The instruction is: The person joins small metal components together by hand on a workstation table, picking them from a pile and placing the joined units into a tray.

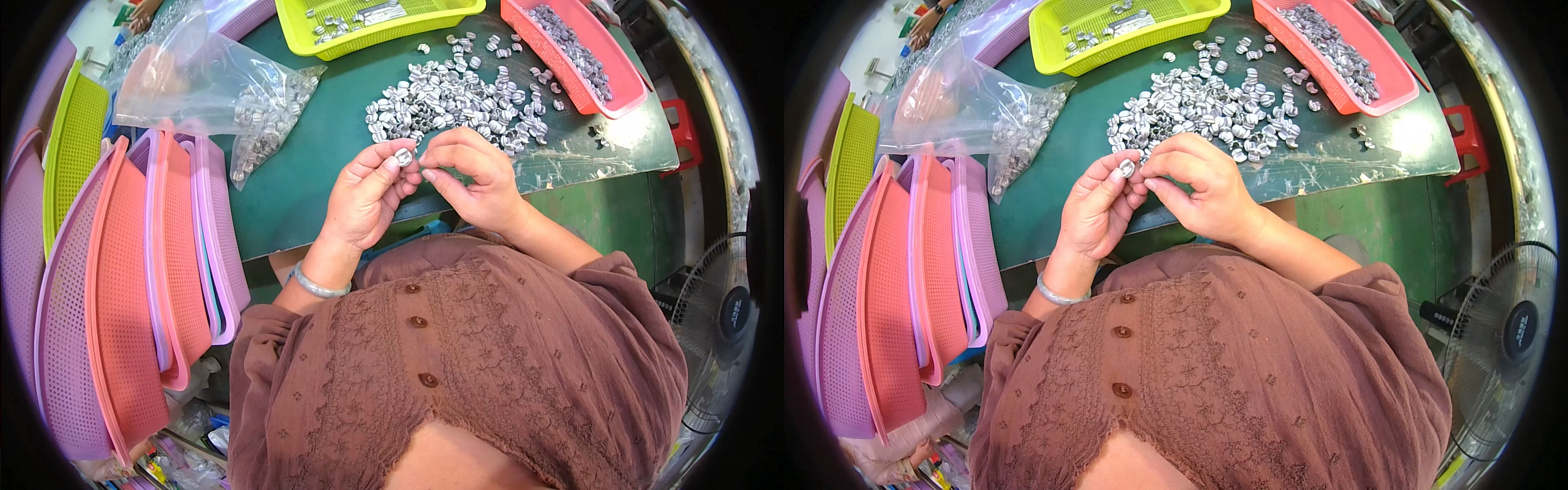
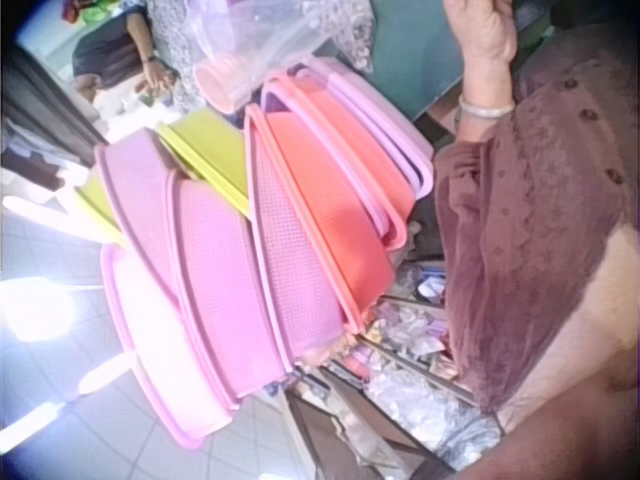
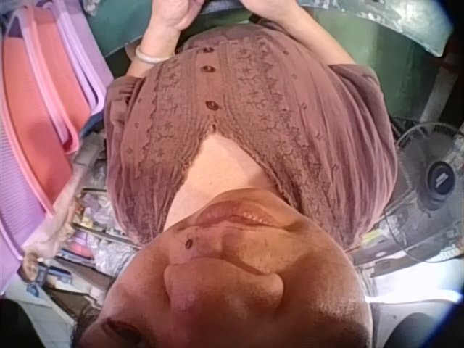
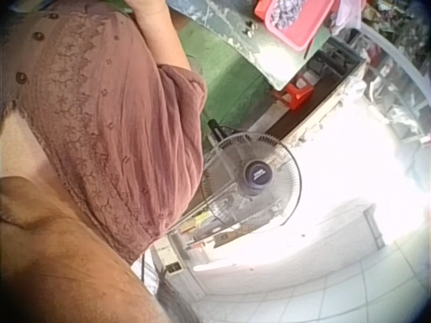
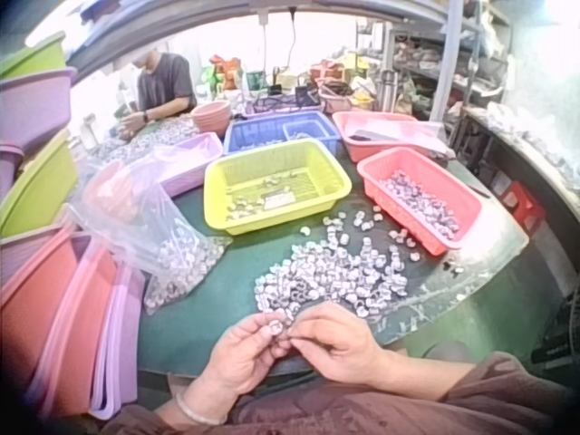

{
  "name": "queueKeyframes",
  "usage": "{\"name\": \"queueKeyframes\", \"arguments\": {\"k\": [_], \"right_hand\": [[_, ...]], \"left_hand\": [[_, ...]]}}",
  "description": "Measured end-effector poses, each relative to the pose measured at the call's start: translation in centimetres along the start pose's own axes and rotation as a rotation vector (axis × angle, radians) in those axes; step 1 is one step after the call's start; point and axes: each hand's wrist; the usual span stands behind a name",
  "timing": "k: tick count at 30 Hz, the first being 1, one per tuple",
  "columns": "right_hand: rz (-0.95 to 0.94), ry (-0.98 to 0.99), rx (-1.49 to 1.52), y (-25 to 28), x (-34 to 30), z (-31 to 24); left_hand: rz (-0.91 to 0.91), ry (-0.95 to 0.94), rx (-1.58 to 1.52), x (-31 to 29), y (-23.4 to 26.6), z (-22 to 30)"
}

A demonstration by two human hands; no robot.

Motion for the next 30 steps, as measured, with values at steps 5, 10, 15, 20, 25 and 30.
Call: {"name": "queueKeyframes", "arguments": {"k": [5,10,15,20,25,30], "right_hand": [[-0.004,0.004,-0.176,-0.1,0.0,1.2],[-0.022,0.015,-0.265,-0.4,0.3,1.9],[-0.042,0.032,-0.288,-0.7,0.3,2.1],[-0.062,0.042,-0.322,-0.6,0.4,2.2],[-0.092,0.051,-0.351,-0.6,0.4,2.3],[-0.117,0.055,-0.415,-0.6,0.4,2.4]], "left_hand": [[0.069,-0.007,0.055,-0.2,-0.4,0.2],[0.109,-0.089,0.208,-0.3,0.1,0.2],[0.127,-0.193,0.426,-0.6,0.0,0.0],[0.112,-0.330,0.721,-0.7,0.5,0.1],[0.089,-0.429,0.857,-0.6,0.7,0.0],[0.096,-0.506,1.006,-0.7,0.3,0.3]]}}
Point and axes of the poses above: each hand's wrist, its own x-axis towards the middle knuckle, its own y-axis out of the back of the hand, z = x × y, and after that the axes turned 11 degrees about -x, right-handed
